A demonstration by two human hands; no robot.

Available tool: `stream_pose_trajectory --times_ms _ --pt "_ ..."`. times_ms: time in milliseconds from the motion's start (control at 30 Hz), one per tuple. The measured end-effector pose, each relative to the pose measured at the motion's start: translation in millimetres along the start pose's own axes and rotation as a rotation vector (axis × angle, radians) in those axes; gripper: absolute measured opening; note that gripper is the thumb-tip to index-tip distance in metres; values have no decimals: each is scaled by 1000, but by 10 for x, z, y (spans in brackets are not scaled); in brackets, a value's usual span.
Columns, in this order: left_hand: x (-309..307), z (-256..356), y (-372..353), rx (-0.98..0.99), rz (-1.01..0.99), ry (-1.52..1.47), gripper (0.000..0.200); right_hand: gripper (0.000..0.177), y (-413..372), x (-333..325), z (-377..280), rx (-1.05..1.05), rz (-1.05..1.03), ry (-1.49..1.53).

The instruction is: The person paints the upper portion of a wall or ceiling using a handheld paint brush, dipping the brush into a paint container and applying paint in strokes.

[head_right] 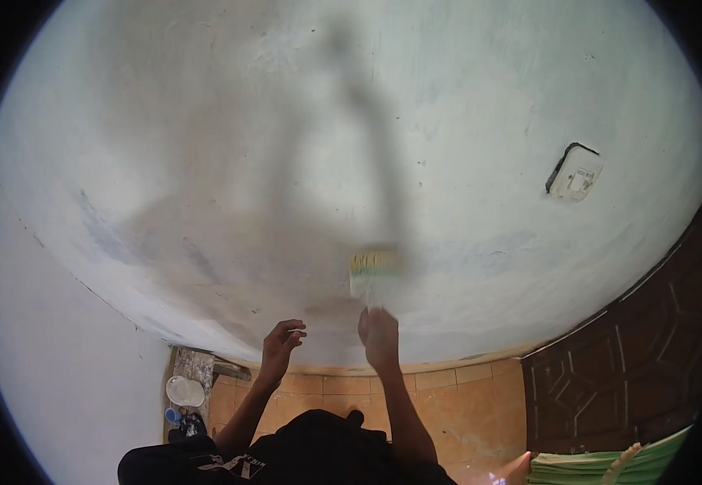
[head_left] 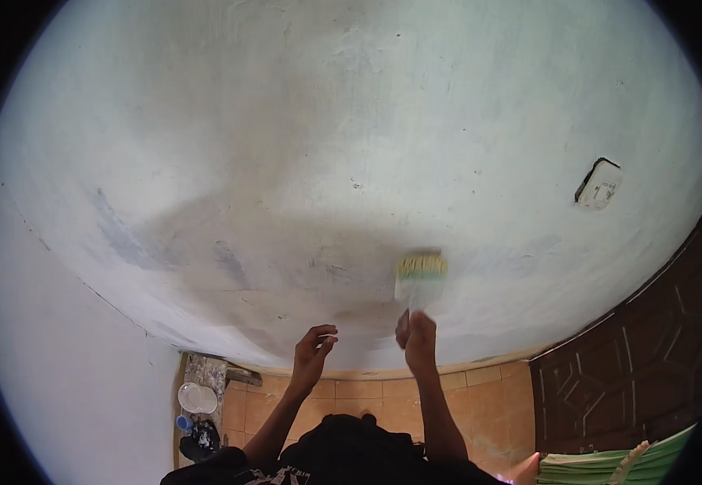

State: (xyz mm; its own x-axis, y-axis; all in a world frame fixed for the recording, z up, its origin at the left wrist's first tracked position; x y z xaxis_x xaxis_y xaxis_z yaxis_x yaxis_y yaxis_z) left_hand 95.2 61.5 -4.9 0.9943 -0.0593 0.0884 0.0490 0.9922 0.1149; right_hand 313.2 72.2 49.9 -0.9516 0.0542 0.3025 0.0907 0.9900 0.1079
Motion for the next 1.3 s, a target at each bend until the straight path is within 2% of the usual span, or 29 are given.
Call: stream_pose_trajectory --times_ms 133,233,267,333,367,400,500,533,600,700,733,867,1000,1067,1167,1300 --pt "32 50 50 31 -15 -31 24 43 286 -110 152 -20 -14 -16" --pt "8 60 73 42 3 -48 24 47 122 -255 825 -65 21 -35" --pt "-15 58 77 40 3 -40 24 46 39 -389 1244 -73 32 -215" --pt "-46 25 61 36 -9 -33 24 44 -220 -454 1544 47 52 -260" --pt "-65 -6 49 37 -20 -33 24 43 -399 -314 1395 171 58 -123" --pt "-71 -16 87 45 -29 -34 24 45 -467 -244 1263 238 88 -137" --pt "-99 -50 97 23 -47 -7 25 49 -260 -115 778 17 74 -166" --pt "-96 -38 77 22 -54 -8 25 52 -144 -20 515 43 47 23" --pt "-66 29 95 34 -70 -10 25 52 50 125 41 -44 40 -30" --pt "-60 62 99 30 -83 -23 25 51 291 118 53 -61 24 -27" --pt "-72 59 107 31 -85 -26 25 49 315 49 266 -115 33 -55" --pt "-114 30 100 34 -88 -13 24 48 10 -191 1269 -33 89 -287" --pt "-154 12 87 1 -80 -23 24 48 -189 -310 1580 -75 89 -511" --pt "-162 -15 102 23 -96 -15 23 48 -277 12 850 -33 37 -131" --pt "-123 -12 89 40 -124 -23 23 50 -53 210 78 -58 72 -55" --pt "-34 -94 72 47 -140 -41 23 51 141 44 225 -47 73 -105"
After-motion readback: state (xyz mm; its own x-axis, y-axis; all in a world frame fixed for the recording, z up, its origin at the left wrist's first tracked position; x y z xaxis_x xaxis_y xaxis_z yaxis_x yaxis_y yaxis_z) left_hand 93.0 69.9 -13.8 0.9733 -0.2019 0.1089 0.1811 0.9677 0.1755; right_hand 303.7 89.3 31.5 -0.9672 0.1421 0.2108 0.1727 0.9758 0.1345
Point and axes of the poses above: each hand's wrist, its own y-axis towards the middle knuckle, its own x-axis out of the palm, z = x × y, the point moved 6 cm from there along y, towards the middle knuckle, and after that the axes turned 5 degrees about x, right-handed, at the moved point
